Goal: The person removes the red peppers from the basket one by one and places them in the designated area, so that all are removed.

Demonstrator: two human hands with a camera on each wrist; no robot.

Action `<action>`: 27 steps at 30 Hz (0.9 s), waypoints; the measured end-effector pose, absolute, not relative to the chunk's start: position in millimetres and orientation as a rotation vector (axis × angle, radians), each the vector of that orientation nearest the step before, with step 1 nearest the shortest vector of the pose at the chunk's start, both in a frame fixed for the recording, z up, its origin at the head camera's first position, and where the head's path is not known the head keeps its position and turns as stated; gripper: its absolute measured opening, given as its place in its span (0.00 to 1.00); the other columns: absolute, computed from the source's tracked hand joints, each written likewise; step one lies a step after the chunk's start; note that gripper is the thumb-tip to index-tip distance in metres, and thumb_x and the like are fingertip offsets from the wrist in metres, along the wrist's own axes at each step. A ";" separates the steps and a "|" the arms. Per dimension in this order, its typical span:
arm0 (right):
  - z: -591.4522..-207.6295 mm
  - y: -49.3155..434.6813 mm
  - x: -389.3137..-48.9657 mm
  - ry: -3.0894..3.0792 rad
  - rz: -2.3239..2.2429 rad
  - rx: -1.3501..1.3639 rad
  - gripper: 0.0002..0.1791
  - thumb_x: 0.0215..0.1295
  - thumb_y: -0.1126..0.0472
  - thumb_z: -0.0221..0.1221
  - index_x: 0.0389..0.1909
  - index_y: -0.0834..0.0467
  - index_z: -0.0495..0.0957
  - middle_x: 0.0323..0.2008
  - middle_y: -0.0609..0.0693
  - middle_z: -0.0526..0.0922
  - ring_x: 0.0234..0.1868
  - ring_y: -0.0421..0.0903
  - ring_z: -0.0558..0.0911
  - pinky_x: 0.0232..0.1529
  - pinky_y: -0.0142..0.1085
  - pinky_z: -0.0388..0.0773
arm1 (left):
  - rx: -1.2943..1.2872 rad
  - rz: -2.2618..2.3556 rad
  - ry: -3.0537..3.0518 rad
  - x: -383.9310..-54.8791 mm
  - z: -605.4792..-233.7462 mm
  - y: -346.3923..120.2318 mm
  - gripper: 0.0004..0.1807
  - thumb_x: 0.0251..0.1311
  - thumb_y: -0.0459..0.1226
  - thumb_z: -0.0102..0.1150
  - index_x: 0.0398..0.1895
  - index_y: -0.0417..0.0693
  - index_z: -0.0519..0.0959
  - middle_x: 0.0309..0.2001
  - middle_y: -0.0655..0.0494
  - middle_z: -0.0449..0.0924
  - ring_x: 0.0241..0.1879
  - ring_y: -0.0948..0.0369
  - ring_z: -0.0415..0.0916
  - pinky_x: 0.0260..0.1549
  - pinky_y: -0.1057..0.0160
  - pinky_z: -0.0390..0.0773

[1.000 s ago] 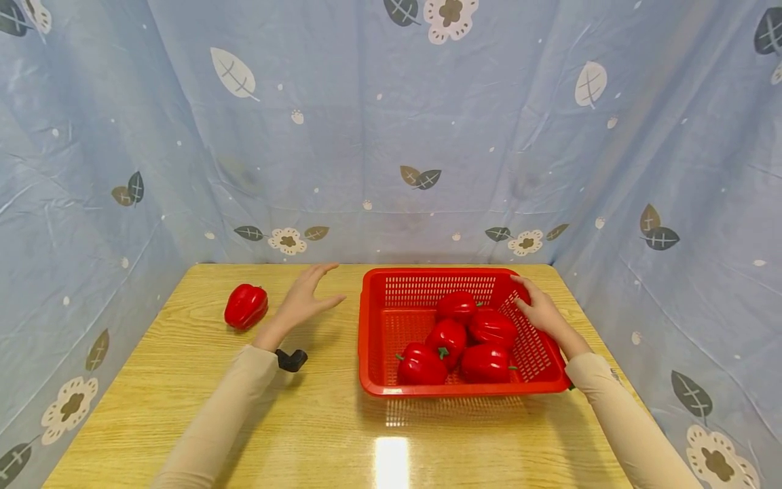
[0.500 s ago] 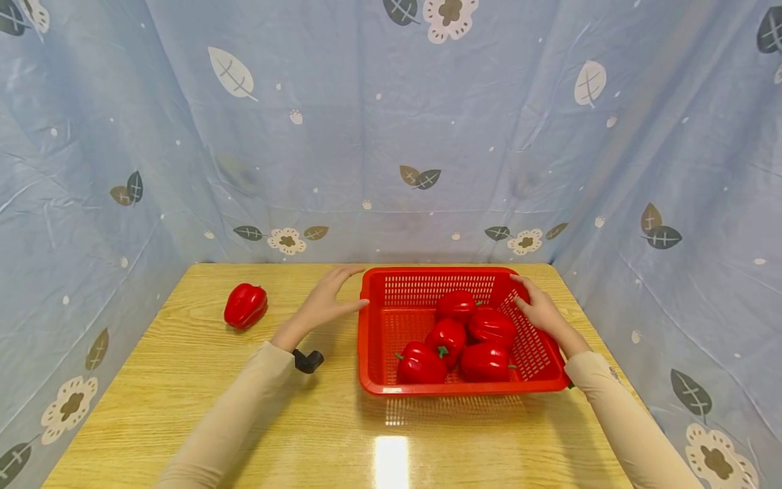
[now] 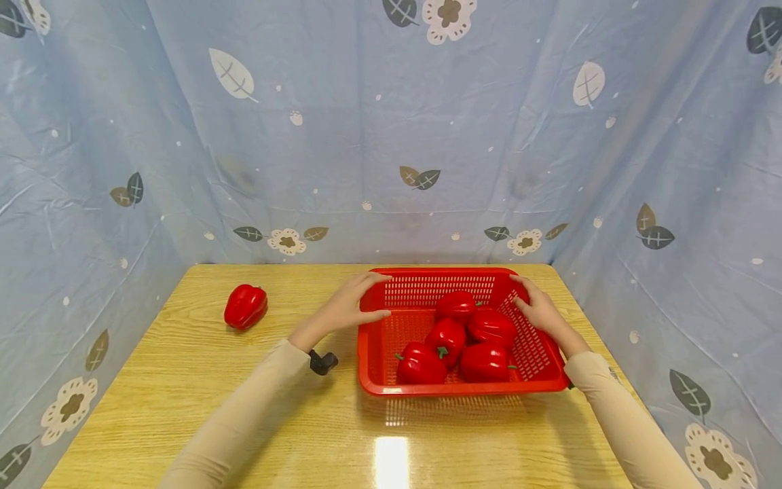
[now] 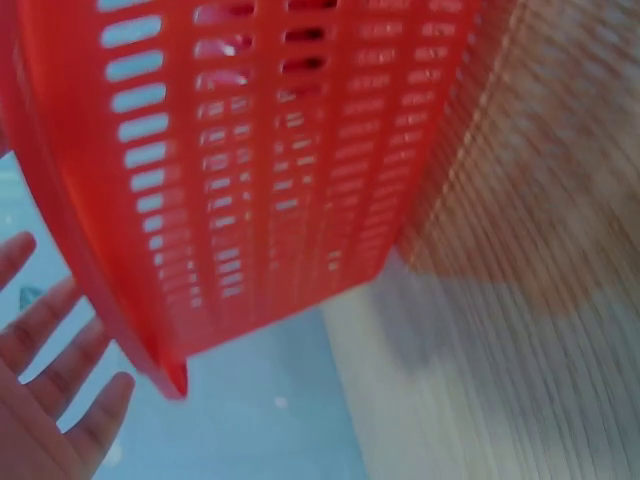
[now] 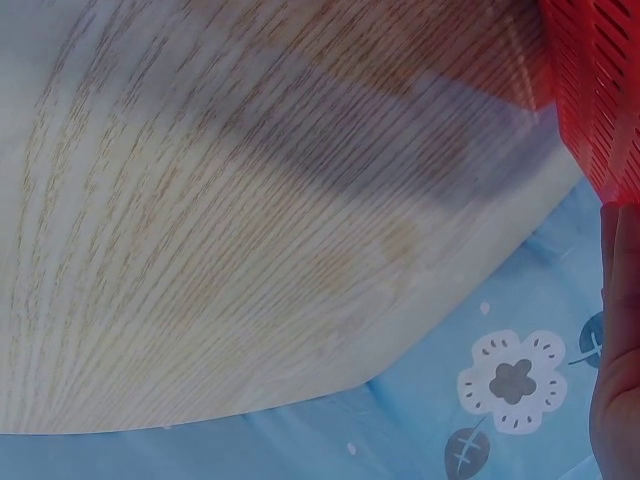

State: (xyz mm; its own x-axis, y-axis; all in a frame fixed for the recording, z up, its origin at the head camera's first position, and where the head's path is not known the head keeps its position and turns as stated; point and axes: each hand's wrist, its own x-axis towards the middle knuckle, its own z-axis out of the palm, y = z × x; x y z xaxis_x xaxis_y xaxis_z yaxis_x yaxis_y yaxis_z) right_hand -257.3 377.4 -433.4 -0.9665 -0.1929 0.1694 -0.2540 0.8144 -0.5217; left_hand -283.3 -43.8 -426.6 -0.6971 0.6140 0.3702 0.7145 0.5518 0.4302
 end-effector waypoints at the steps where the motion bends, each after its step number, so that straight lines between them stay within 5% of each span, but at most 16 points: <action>1: -433.4 377.5 -257.1 -2.889 0.856 0.360 0.28 0.69 0.66 0.48 0.67 0.65 0.53 0.56 0.74 0.65 0.51 0.70 0.71 0.51 0.63 0.65 | -1.145 -0.839 -2.607 -282.0 -426.2 -41.2 0.39 0.51 0.57 0.61 0.66 0.57 0.63 0.61 0.56 0.66 0.62 0.56 0.63 0.61 0.50 0.63; 12: -434.5 377.2 -254.7 -2.899 0.857 0.342 0.28 0.68 0.67 0.48 0.67 0.66 0.52 0.57 0.74 0.65 0.52 0.70 0.69 0.52 0.63 0.64 | -1.269 -0.754 -2.734 -268.7 -422.1 -17.7 0.39 0.52 0.62 0.57 0.67 0.65 0.60 0.64 0.59 0.62 0.63 0.58 0.61 0.58 0.53 0.68; 27: -434.2 378.2 -257.9 -2.877 0.873 0.358 0.28 0.69 0.66 0.48 0.67 0.65 0.54 0.55 0.74 0.67 0.48 0.68 0.73 0.50 0.62 0.67 | -1.401 -0.623 -2.778 -259.3 -427.1 6.5 0.38 0.51 0.64 0.55 0.65 0.62 0.63 0.62 0.62 0.64 0.59 0.62 0.63 0.54 0.59 0.72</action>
